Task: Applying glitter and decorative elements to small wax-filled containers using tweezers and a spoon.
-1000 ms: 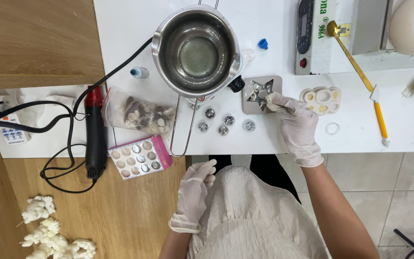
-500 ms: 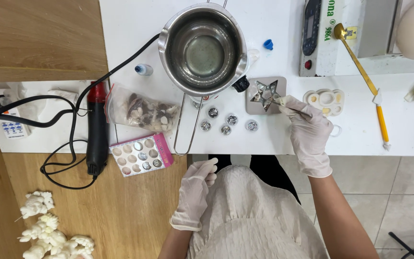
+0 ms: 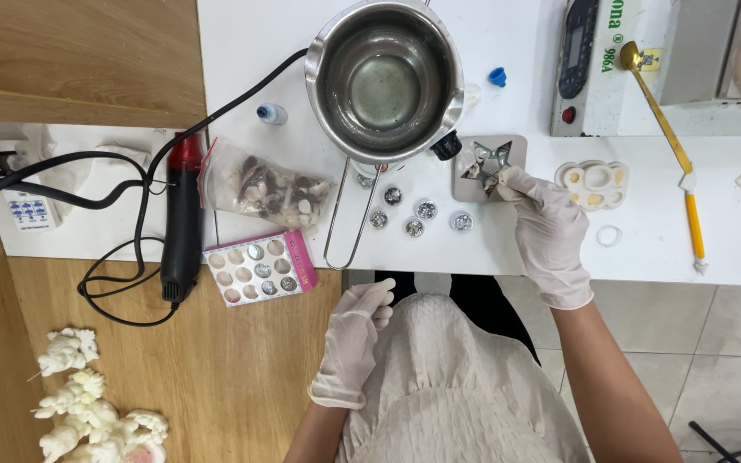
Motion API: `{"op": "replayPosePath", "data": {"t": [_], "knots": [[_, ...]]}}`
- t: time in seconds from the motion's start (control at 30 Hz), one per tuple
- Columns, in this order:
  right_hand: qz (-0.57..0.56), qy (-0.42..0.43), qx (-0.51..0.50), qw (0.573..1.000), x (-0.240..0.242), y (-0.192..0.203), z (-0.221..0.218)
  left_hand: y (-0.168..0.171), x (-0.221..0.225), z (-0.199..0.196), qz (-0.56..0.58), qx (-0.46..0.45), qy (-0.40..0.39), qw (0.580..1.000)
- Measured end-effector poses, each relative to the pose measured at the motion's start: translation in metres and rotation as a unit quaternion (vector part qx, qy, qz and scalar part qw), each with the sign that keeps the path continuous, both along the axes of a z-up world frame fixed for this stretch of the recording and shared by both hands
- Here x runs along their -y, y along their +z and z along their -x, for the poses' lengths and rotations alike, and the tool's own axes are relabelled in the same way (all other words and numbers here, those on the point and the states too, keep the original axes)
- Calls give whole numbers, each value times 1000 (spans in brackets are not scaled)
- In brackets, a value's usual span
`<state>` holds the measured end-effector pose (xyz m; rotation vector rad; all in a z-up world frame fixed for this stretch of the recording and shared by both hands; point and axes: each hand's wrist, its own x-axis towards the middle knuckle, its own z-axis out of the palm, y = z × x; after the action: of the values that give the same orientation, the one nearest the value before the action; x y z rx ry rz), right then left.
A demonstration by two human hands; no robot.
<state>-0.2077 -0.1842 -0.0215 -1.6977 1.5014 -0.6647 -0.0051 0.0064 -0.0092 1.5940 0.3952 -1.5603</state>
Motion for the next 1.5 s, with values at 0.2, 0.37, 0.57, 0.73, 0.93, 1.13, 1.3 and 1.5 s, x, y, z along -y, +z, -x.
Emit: {"op": "replayPosePath", "data": {"t": [0.2,0.37,0.57,0.73,0.93,1.13,1.3,1.5], "knots": [[10,1,45,999,-4,-8,4,-3,-3,0,8,-5,5,1000],[32,13,6,999,-5,-7,3,-2,-3,1,1,-7,12,1000],[52,19,-14,998,-4,-7,3,-7,-5,2,0,-11,15,1000],[39,21,1,999,-5,-3,1,1,-1,0,-16,-2,8,1000],[49,24,-61,997,-7,1,-4,-3,-3,0,-16,-8,12,1000],[72,33,-96,992,-7,-1,-6,-7,-6,0,-4,-14,14,1000],[69,20,-42,997,-10,-5,-6,-12,-8,1,-1,-12,17,1000],[10,-8,-8,1000,-5,4,-5,-11,-6,0,-3,-9,14,1000]]}}
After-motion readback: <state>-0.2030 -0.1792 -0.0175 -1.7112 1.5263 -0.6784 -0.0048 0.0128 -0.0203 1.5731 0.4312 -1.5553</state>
